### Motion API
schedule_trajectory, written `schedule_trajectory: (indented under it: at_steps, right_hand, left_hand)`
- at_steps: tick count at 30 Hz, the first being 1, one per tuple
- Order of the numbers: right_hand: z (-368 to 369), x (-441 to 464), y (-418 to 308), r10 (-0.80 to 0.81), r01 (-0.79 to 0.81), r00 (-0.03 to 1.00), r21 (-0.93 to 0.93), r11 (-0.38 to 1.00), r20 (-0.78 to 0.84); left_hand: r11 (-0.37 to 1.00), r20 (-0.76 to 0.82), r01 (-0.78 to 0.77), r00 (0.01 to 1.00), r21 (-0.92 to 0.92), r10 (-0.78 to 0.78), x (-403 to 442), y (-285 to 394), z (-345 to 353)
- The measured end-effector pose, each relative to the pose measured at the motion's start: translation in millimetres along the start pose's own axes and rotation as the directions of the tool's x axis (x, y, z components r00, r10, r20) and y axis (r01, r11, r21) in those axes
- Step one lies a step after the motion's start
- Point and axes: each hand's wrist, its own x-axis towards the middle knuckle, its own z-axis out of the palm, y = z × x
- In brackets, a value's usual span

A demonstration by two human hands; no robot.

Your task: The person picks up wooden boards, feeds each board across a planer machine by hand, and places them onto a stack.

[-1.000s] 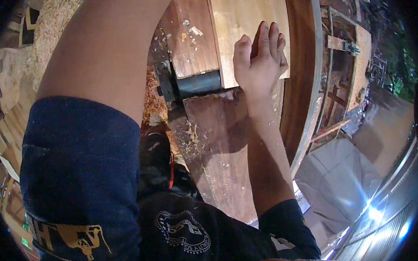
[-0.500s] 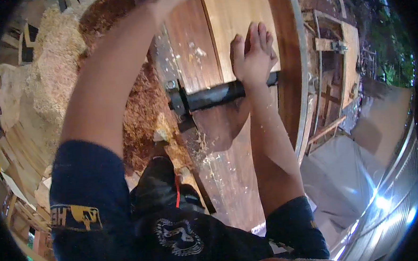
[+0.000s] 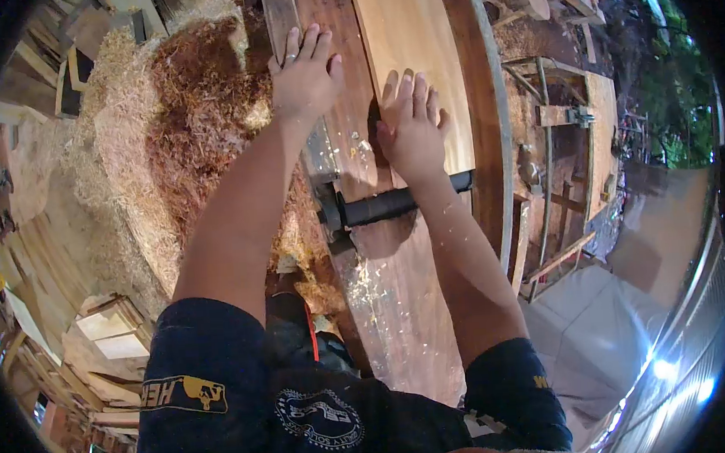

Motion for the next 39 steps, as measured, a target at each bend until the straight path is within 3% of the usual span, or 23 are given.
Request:
schedule_trajectory:
  at_steps: [5,6,7,8,9,10,11,13,16,19,22,23,24,26,28,30,31,32,33,36,37,39]
  right_hand:
    - [-45,10,6,-0.04,0.038,0.998,0.024,0.999,0.048]
    - [-73,7,10,0.091,-0.112,0.986,0.152,0.982,0.14]
    - [-105,12,3,0.24,-0.242,0.957,-0.007,0.97,0.164]
    - [-109,6,26,0.183,-0.183,0.983,-0.001,0.983,0.027]
    - [-118,8,47,0.241,-0.228,0.968,-0.15,0.962,0.073]
    - [-119,8,65,0.328,-0.331,0.944,-0.104,0.938,-0.039]
    - [-125,7,84,0.393,-0.391,0.919,-0.116,0.913,-0.001]
    - [-124,13,106,0.47,-0.481,0.877,-0.134,0.867,-0.102]
    - [-140,2,92,0.449,-0.453,0.892,-0.13,0.882,-0.06]
    - [-159,-45,85,0.485,-0.487,0.873,0.138,0.863,0.049]
    - [-153,-143,76,0.394,-0.362,0.918,0.52,0.774,0.051]
    - [-159,-173,61,0.435,-0.424,0.894,0.511,0.747,0.107]
    - [-164,-198,40,0.472,-0.484,0.867,0.5,0.718,0.161]
    - [-166,-252,23,0.528,-0.589,0.805,0.478,0.652,0.271]
    - [-142,-307,26,0.535,-0.6,0.794,0.513,0.614,0.288]
    - [-137,-352,18,0.518,-0.593,0.801,0.523,0.613,0.3]
    - [-137,-372,11,0.519,-0.616,0.784,0.531,0.582,0.34]
    - [-141,-394,4,0.494,-0.584,0.807,0.557,0.591,0.323]
    - [-157,-408,-9,0.497,-0.64,0.763,0.589,0.493,0.413]
    - [-136,-496,-3,0.454,-0.658,0.741,0.668,0.347,0.495]
    - [-133,-521,-5,0.447,-0.648,0.743,0.701,0.297,0.498]
    - [-128,-588,-14,0.498,-0.636,0.746,0.695,0.335,0.443]
  left_hand:
    - [1.0,0.055,0.024,0.998,0.019,-0.025,2,-1,-2]
    - [1.0,0.048,0.027,0.998,0.012,-0.028,1,-2,-3]
    - [1.0,0.038,0.027,0.999,0.003,-0.027,1,-2,-4]
    - [1.0,0.03,0.023,0.999,-0.011,-0.023,1,1,-5]
    - [1.0,0.035,0.027,0.999,-0.013,-0.027,1,3,-6]
    - [0.999,0.037,0.029,0.999,-0.018,-0.028,1,2,-7]
    - [0.999,0.039,0.03,0.999,-0.024,-0.029,1,3,-8]
    - [0.999,0.091,0.042,0.995,-0.031,-0.039,0,3,-8]
    - [0.999,0.114,0.038,0.993,-0.018,-0.036,4,6,-16]
    - [0.998,0.044,0.021,0.999,-0.064,-0.018,-2,4,-10]
    - [0.982,-0.076,-0.036,0.997,-0.186,0.022,8,-12,3]
    - [0.972,-0.112,-0.059,0.993,-0.229,0.034,-1,-18,2]
    - [0.946,-0.014,0.027,0.999,-0.324,-0.033,-11,-22,-14]
    - [0.858,0.209,0.215,0.969,-0.467,-0.129,-31,-22,-62]
    - [0.734,-0.078,0.023,0.992,-0.679,-0.103,-100,-27,-68]
    - [0.34,0.401,0.417,0.908,-0.843,-0.117,-198,-7,-107]
    - [0.074,0.619,0.644,0.756,-0.762,-0.214,-247,30,-160]
    - [-0.159,0.744,0.728,0.662,-0.667,-0.09,-290,34,-154]
    - [-0.364,0.821,0.781,0.566,-0.507,0.07,-325,37,-140]
    - [-0.434,0.783,0.761,0.597,-0.483,0.176,-381,60,-155]
    - [-0.343,0.737,0.748,0.648,-0.568,0.194,-388,73,-175]
    - [-0.137,0.62,0.673,0.729,-0.727,0.291,-417,117,-234]
